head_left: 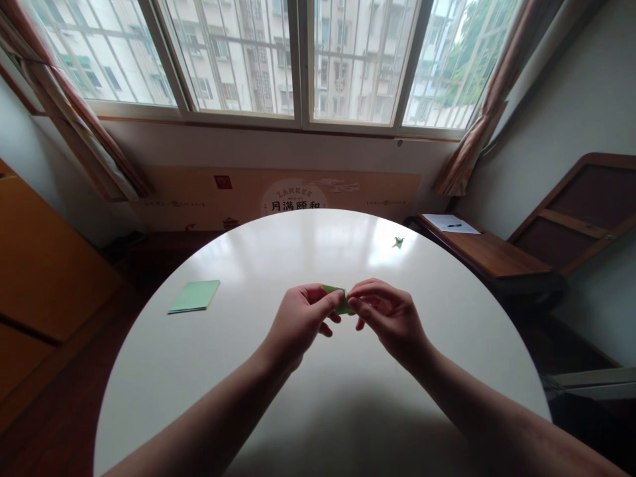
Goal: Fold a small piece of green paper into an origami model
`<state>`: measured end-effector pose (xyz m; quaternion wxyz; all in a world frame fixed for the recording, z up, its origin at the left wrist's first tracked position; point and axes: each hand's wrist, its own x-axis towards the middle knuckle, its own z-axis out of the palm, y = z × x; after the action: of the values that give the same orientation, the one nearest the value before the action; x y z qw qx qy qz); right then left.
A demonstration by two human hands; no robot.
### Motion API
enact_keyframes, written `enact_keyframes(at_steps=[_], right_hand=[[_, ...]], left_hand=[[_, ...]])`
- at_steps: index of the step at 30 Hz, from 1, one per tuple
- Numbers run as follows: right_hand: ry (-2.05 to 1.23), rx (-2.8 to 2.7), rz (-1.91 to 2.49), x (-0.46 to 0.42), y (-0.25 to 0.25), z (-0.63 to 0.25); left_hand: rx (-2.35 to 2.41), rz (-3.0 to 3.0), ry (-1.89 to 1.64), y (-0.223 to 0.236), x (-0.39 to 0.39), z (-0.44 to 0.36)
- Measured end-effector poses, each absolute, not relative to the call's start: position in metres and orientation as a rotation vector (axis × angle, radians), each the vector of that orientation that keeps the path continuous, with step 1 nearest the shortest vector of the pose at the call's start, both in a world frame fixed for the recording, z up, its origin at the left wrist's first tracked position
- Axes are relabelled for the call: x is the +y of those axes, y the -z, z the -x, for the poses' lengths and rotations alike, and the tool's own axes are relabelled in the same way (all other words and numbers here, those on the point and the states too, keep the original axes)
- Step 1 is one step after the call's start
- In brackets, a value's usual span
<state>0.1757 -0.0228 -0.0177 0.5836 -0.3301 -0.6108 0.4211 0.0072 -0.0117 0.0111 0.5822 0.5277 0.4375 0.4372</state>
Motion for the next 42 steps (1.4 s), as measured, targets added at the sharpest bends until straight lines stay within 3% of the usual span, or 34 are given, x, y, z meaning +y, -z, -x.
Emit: enact_keyframes(at_steps=[34, 42], right_hand=[[-1.470, -1.091, 0.697, -0.0225, 0.0187, -0.1728], [-1.343, -1.237, 0.660, -0.0215, 0.0198, -0.1760]], left_hand=[[0.922, -1.367, -0.958, -0.0150, -0.0086, 0.0004], [0.955, -1.325, -0.892, -0.0172, -0.0069, 0.0012]])
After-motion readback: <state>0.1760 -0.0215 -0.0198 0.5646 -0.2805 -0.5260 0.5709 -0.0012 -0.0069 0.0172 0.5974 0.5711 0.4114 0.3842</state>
